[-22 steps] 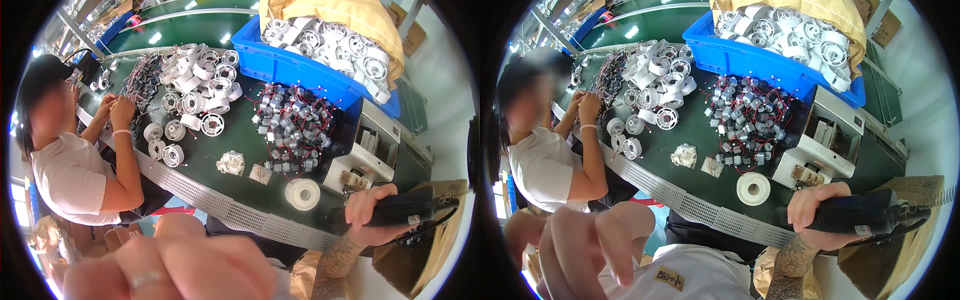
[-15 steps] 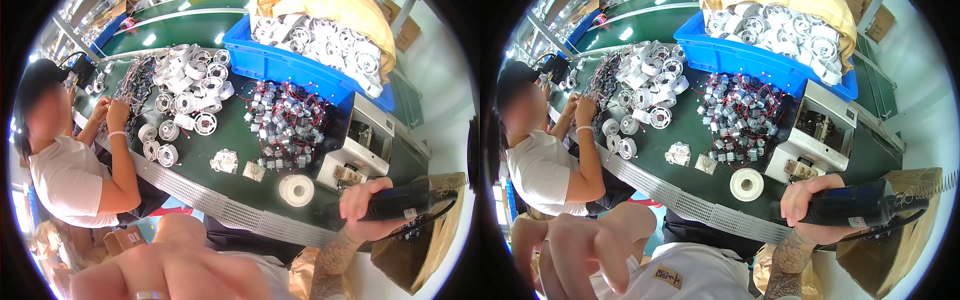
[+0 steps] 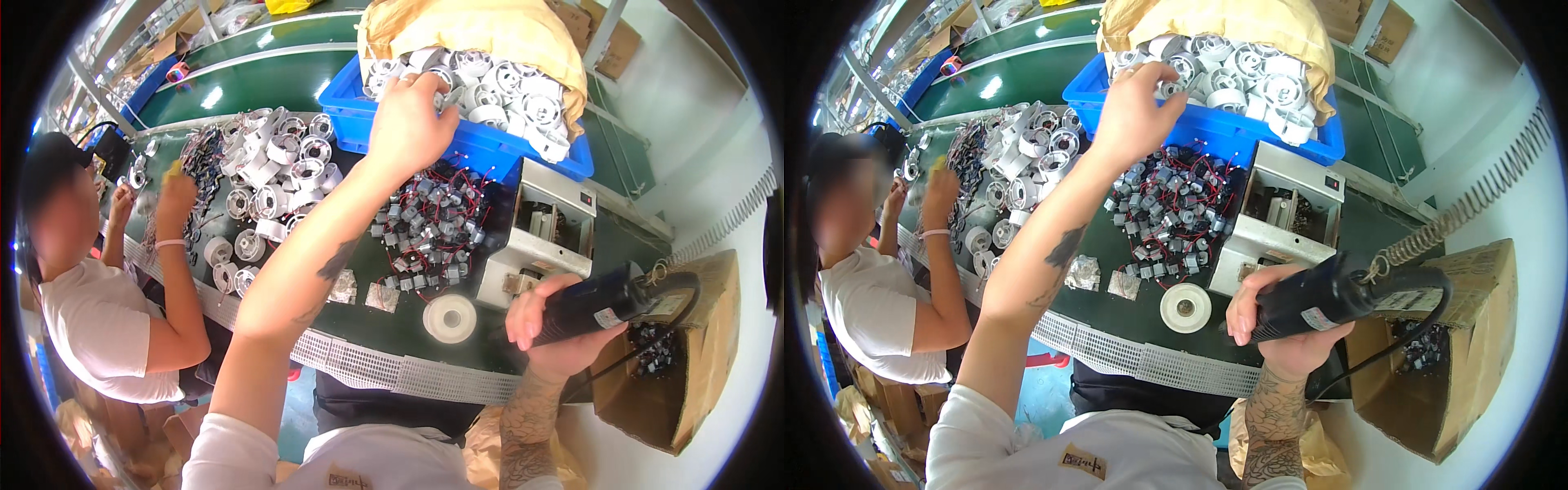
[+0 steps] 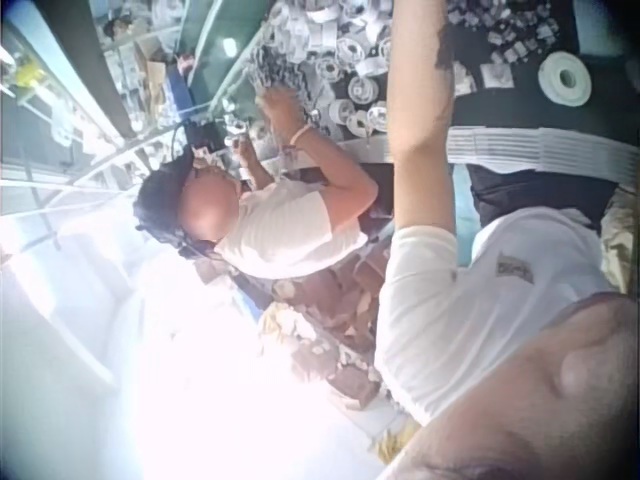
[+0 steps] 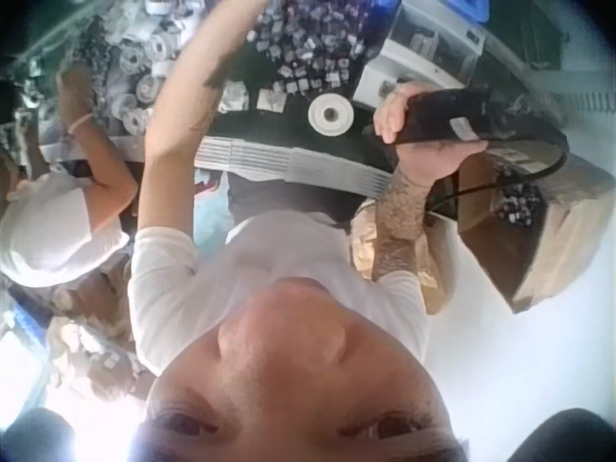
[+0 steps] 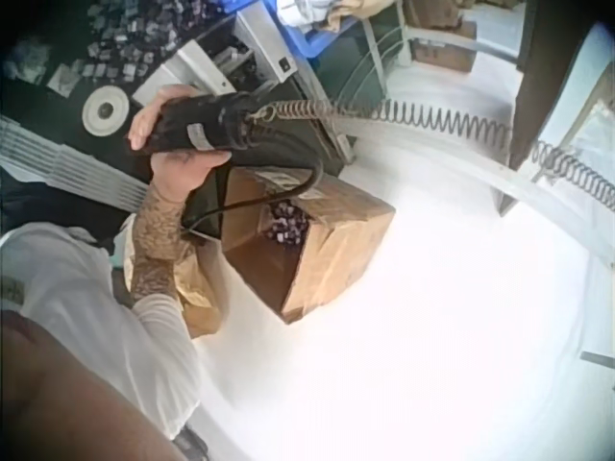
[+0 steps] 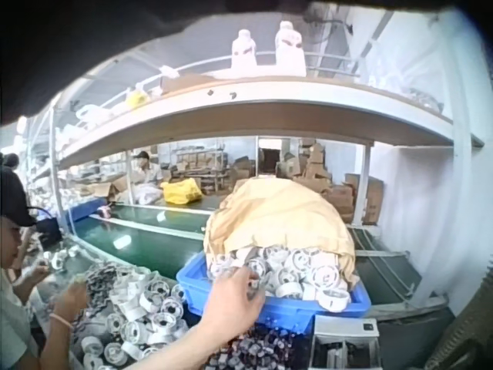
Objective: Assembling electronic motor components by inserting wires and using an electric screwdriver at a factory workbench.
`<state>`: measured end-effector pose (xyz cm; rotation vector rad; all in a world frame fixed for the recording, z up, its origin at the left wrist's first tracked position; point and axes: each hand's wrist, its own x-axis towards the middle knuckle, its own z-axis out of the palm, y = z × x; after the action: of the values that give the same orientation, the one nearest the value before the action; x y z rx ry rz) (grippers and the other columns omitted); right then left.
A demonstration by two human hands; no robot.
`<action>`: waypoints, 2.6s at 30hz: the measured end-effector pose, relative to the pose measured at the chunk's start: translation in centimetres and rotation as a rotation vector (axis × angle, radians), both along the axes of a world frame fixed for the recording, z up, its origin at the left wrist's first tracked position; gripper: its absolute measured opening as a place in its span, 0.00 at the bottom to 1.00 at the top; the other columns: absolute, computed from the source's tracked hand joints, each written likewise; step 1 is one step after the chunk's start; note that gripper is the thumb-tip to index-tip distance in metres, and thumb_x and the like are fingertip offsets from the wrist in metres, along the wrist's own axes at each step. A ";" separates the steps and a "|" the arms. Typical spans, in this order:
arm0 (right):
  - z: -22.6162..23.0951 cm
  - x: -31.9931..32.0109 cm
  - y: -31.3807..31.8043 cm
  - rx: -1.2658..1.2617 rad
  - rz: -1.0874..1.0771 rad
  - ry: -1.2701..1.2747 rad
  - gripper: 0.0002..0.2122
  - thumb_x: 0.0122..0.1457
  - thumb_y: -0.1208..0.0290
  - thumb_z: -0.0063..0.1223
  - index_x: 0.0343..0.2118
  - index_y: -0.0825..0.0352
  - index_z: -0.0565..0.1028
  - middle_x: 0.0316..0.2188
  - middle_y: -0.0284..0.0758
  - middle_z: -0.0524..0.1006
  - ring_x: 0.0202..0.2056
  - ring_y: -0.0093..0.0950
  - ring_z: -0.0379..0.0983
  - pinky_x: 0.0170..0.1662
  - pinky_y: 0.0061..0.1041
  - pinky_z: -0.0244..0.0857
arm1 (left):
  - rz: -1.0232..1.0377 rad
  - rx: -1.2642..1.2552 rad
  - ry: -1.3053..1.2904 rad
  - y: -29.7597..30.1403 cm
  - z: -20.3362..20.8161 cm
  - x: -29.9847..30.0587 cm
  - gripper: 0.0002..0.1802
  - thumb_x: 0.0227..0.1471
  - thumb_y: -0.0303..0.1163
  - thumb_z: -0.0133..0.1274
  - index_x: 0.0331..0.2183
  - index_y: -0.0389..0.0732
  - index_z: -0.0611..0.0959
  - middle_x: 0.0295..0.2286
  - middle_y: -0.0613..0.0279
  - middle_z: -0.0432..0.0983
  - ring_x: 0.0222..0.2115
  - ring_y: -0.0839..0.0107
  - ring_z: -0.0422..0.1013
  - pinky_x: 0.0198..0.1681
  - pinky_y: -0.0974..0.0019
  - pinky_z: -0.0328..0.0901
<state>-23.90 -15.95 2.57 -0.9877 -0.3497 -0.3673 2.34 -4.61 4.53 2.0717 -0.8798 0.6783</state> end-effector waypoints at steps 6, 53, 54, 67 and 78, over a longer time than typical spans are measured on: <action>-0.1 -0.2 0.2 -0.019 -0.107 0.030 0.41 0.56 0.29 0.29 0.43 0.74 0.68 0.15 0.37 0.69 0.14 0.27 0.63 0.17 0.28 0.57 | 0.359 0.130 -0.092 -4.0 -1.2 4.1 0.19 0.43 0.39 0.57 0.38 0.41 0.80 0.46 0.41 0.69 0.48 0.46 0.64 0.51 0.48 0.60; -0.5 -0.1 -0.1 0.166 -0.030 0.018 0.50 0.44 0.22 0.38 0.43 0.78 0.67 0.18 0.40 0.70 0.16 0.29 0.66 0.20 0.28 0.61 | -0.721 0.325 0.278 8.3 -5.3 -17.9 0.20 0.41 0.29 0.62 0.38 0.37 0.74 0.54 0.47 0.62 0.56 0.46 0.59 0.54 0.49 0.58; -0.4 0.0 -0.2 0.078 -0.048 0.011 0.47 0.48 0.23 0.34 0.43 0.75 0.67 0.16 0.37 0.69 0.15 0.28 0.64 0.18 0.27 0.59 | -0.750 0.324 0.293 8.7 -4.9 -17.4 0.21 0.42 0.32 0.63 0.38 0.37 0.74 0.55 0.47 0.62 0.55 0.46 0.60 0.53 0.50 0.59; -0.6 0.1 0.0 -0.038 -0.089 0.021 0.44 0.52 0.25 0.28 0.45 0.72 0.68 0.16 0.34 0.68 0.15 0.25 0.63 0.18 0.26 0.58 | -0.246 0.383 0.243 7.6 -7.8 -9.6 0.06 0.44 0.22 0.58 0.29 0.35 0.81 0.26 0.56 0.75 0.24 0.61 0.72 0.28 0.62 0.66; -0.7 -0.4 -0.2 -0.023 -0.111 0.049 0.45 0.52 0.24 0.27 0.45 0.72 0.67 0.17 0.35 0.69 0.15 0.25 0.63 0.19 0.26 0.58 | -0.523 -0.221 0.864 8.1 -3.2 -8.9 0.05 0.55 0.23 0.55 0.36 0.36 0.79 0.30 0.64 0.78 0.33 0.79 0.72 0.36 0.77 0.65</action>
<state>-24.27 -16.18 1.90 -1.0396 -0.2563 -0.4399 -6.56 3.44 1.28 1.5798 -0.7243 -0.3764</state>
